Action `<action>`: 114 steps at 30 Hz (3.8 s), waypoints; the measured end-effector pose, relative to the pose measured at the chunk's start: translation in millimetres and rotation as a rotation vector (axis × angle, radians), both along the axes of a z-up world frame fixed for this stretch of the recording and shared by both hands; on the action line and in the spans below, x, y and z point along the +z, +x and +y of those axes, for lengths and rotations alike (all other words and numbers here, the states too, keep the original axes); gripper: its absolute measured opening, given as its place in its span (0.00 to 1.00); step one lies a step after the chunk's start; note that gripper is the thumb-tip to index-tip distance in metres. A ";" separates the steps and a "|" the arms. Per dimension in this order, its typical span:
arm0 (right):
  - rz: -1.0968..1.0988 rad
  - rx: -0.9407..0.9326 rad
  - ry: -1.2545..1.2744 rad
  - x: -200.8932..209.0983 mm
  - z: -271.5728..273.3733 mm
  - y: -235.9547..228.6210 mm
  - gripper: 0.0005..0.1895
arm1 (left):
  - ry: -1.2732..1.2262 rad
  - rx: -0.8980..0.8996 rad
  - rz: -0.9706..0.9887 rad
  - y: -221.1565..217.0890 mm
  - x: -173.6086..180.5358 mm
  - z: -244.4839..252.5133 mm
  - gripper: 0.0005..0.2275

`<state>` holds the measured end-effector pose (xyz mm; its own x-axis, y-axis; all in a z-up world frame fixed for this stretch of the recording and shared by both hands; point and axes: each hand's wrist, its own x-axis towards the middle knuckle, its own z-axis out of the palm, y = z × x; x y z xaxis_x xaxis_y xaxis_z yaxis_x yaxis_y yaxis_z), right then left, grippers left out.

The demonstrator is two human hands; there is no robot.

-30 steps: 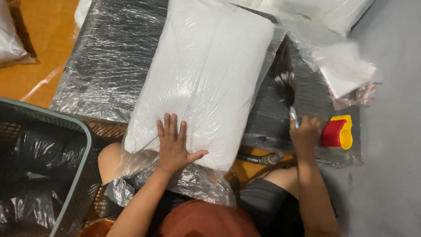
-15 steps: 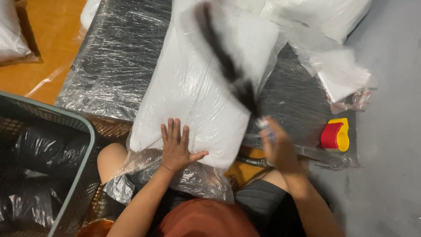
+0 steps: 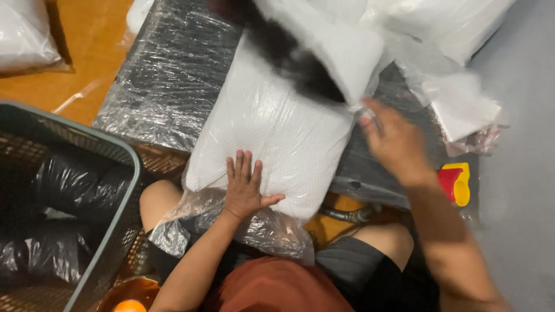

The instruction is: A person cleans a pillow with a duster, places it into a plastic bag, and uses a vacuum hose to compress it for packing.

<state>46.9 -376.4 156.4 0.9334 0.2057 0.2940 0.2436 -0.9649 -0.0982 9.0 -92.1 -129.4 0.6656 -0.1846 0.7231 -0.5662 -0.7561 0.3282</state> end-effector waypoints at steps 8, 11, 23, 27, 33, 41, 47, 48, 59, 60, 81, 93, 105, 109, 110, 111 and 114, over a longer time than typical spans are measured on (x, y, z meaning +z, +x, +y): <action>-0.130 -0.160 -0.218 -4.3 21.8 10.6 0.22 | -0.072 -0.064 0.209 -12.7 44.1 25.2 0.53; -0.237 0.030 -0.352 -56.8 33.5 -39.9 0.13 | -0.136 0.143 0.332 -33.3 60.7 59.6 0.48; 0.361 0.076 -0.036 -49.3 43.2 -138.5 0.26 | -0.995 0.302 1.081 -29.2 105.1 148.8 0.24; 0.326 -0.155 0.032 -64.6 6.5 -134.2 0.29 | -1.188 0.259 0.878 -45.9 78.7 154.5 0.17; 0.265 -0.174 0.304 -97.1 31.4 -134.2 0.28 | -0.970 0.425 0.731 -30.0 68.7 161.4 0.15; 0.089 -0.452 0.623 -138.9 -35.9 -87.6 0.22 | -0.533 0.382 0.413 -3.6 72.4 185.6 0.12; 0.132 -0.453 0.686 -178.9 -8.2 -98.0 0.23 | -0.262 0.275 0.049 -24.8 165.1 94.8 0.15; 0.200 -0.484 0.677 -188.4 0.3 -100.9 0.22 | -0.259 0.146 -0.075 -30.9 167.6 77.3 0.16; 0.204 -0.569 0.676 -199.9 -4.3 -122.0 0.23 | 0.178 -0.244 0.365 -83.2 119.4 -43.8 0.34; 0.303 -0.669 0.626 -203.8 -9.8 -121.1 0.24 | 0.195 -0.216 0.295 -83.3 108.6 -44.4 0.32; -0.055 0.381 -0.371 -8.5 72.8 -40.5 0.22 | 0.564 -0.148 0.224 -98.6 23.6 -56.6 0.32; -0.091 0.275 -0.568 -7.6 67.4 5.4 0.18 | 0.535 -0.165 0.113 -97.1 59.5 -45.5 0.37; -0.005 -0.483 -0.001 -27.4 -66.3 27.9 0.25 | 0.139 -0.477 0.378 -95.6 126.2 -17.3 0.33; 0.047 -0.305 0.174 -59.7 -2.5 -42.1 0.27 | -0.024 -0.299 0.334 -109.7 112.4 8.0 0.31; 0.175 -0.240 0.140 -74.8 16.2 -70.7 0.28 | -0.089 -0.189 0.299 -110.5 111.5 19.3 0.29; 0.300 -0.159 0.108 -90.2 37.2 -95.6 0.30 | -0.149 -0.064 0.260 -110.8 110.7 32.8 0.27; 0.075 0.247 0.007 -80.1 55.4 -144.6 0.25 | -0.313 0.272 0.341 -116.7 94.2 81.0 0.28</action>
<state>-97.8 -321.0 76.3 0.8746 0.4280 0.2280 0.4632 -0.8765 -0.1314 -107.7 -11.1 -35.2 0.8662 0.2170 0.4501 -0.1855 -0.6967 0.6929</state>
